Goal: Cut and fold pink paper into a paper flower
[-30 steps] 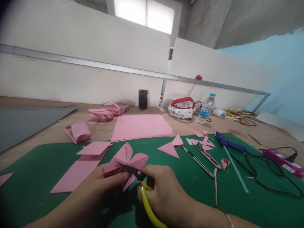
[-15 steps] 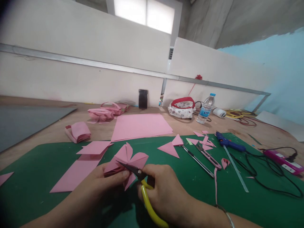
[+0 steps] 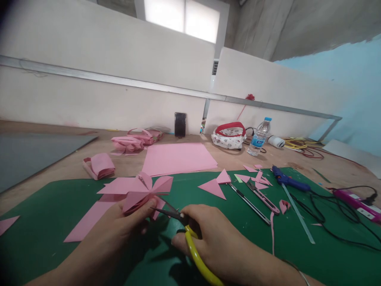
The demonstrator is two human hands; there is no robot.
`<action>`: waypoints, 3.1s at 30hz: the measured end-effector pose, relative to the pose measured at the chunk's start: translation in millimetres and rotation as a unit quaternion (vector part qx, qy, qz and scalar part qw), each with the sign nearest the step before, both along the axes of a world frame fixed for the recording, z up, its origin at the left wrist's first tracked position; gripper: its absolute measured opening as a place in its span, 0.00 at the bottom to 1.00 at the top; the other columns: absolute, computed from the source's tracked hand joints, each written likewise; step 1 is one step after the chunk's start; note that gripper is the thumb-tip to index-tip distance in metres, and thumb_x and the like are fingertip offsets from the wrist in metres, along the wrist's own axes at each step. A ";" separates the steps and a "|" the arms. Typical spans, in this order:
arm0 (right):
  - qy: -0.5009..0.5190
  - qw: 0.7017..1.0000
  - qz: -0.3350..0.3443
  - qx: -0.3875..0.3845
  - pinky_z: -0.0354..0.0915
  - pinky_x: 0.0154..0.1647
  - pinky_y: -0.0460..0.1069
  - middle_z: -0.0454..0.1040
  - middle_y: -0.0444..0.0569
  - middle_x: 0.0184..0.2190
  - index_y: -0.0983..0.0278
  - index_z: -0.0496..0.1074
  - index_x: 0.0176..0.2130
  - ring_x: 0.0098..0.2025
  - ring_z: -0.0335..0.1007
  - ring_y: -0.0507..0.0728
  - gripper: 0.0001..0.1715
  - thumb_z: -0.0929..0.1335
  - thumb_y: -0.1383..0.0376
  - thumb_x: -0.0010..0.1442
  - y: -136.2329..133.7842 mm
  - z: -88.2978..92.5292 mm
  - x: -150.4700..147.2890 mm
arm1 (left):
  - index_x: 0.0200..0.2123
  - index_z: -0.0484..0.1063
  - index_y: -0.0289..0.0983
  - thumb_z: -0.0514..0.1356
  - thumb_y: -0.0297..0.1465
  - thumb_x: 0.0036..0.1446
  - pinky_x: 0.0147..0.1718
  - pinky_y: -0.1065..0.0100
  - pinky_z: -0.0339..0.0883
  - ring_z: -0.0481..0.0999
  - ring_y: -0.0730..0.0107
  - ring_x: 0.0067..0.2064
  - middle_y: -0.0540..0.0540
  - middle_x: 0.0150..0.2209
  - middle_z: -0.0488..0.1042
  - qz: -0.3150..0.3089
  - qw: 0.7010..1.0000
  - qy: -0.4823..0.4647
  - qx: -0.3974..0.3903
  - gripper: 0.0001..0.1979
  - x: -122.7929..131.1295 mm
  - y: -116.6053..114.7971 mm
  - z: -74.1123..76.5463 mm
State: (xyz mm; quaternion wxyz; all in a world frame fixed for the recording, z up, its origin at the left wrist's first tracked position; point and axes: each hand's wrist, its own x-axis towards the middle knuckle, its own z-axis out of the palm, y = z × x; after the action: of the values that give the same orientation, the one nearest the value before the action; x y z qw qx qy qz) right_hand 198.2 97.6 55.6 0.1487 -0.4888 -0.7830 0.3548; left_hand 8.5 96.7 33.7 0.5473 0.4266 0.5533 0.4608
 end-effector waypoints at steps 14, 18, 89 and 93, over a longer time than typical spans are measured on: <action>-0.043 0.998 -0.040 0.034 0.50 0.26 0.45 0.62 0.38 0.25 0.62 0.65 0.30 0.27 0.53 0.50 0.08 0.70 0.64 0.53 -3.5 -6.8 -5.6 | 0.32 0.73 0.36 0.63 0.37 0.54 0.24 0.75 0.61 0.70 0.76 0.25 0.52 0.27 0.75 -0.025 0.997 -0.072 -0.021 0.10 2.7 -1.9 -2.1; -0.046 0.997 -0.045 0.041 0.50 0.26 0.45 0.61 0.38 0.24 0.62 0.63 0.28 0.26 0.52 0.50 0.09 0.69 0.64 0.54 -3.4 -7.2 -7.0 | 0.32 0.73 0.37 0.63 0.36 0.55 0.26 0.75 0.63 0.71 0.75 0.28 0.52 0.28 0.76 -0.035 0.994 -0.103 -0.019 0.08 2.7 -1.8 -0.6; -0.133 0.980 -0.067 0.130 0.44 0.24 0.46 0.61 0.36 0.18 0.60 0.71 0.25 0.23 0.50 0.50 0.12 0.74 0.58 0.50 -1.6 -1.3 -0.4 | 0.29 0.77 0.38 0.65 0.36 0.51 0.35 0.72 0.70 0.78 0.67 0.35 0.45 0.31 0.81 0.008 0.997 -0.072 -0.035 0.07 4.6 -3.5 0.2; -0.137 0.980 -0.066 0.126 0.44 0.24 0.46 0.61 0.37 0.19 0.60 0.71 0.26 0.24 0.50 0.50 0.12 0.74 0.56 0.51 -1.5 -0.3 -0.7 | 0.28 0.77 0.38 0.66 0.36 0.50 0.32 0.74 0.68 0.76 0.71 0.31 0.48 0.29 0.79 0.007 0.996 -0.085 -0.028 0.07 4.9 -3.6 0.6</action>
State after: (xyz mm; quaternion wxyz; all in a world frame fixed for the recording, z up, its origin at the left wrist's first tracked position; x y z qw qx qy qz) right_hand 197.4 96.1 55.3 0.1241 -0.5609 -0.8002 0.1722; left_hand 13.4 93.0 34.3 0.6010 0.3659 0.5205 0.4838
